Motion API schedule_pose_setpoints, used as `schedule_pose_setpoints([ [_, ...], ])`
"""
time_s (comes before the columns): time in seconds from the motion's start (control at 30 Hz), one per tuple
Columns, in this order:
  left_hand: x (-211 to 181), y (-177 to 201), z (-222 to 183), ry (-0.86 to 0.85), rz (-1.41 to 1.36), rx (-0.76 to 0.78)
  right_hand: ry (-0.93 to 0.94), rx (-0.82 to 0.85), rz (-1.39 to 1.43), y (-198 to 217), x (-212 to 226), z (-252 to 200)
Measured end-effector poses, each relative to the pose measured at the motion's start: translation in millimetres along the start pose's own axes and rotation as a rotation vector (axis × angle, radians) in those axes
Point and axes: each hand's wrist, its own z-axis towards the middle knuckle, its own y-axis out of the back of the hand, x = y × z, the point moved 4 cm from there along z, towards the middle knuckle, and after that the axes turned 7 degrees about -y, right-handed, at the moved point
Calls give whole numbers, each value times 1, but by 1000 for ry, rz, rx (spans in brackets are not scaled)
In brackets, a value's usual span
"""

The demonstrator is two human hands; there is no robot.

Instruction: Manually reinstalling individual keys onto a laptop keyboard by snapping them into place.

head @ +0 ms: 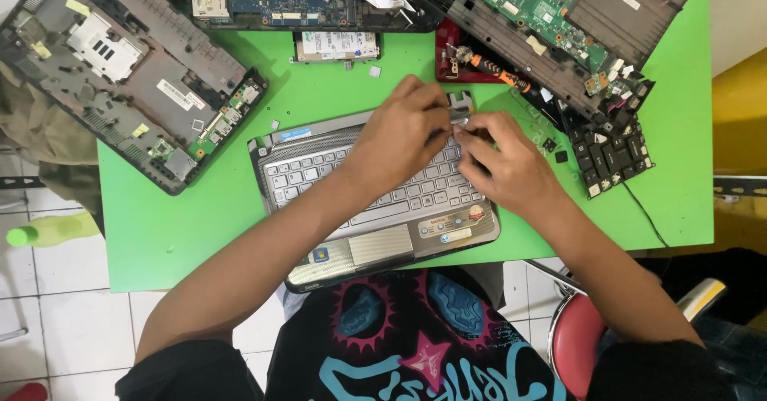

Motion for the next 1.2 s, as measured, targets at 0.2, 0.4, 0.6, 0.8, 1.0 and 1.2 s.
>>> schedule_pose_setpoints([
  [0.2, -21, 10, 1, -290, 326, 91, 15, 60, -30, -5, -4, -2],
  [0.4, -38, 16, 3, -343, 491, 166, -15, 146, 20, -12, -20, -6],
  [0.6, 5, -4, -7, -342, 148, 179, -44, 173, 265, -17, -42, 3],
  [0.8, 1, 100, 8, -271, -236, 109, -125, 302, 271, 1, -29, 25],
  [1.0, 36, 135, -20, -166, -162, 63, -30, 403, 59, 4, -24, 30],
  [1.2, 53, 130, -41, -177, -85, 55, 151, 134, 29, -5, -5, 28],
])
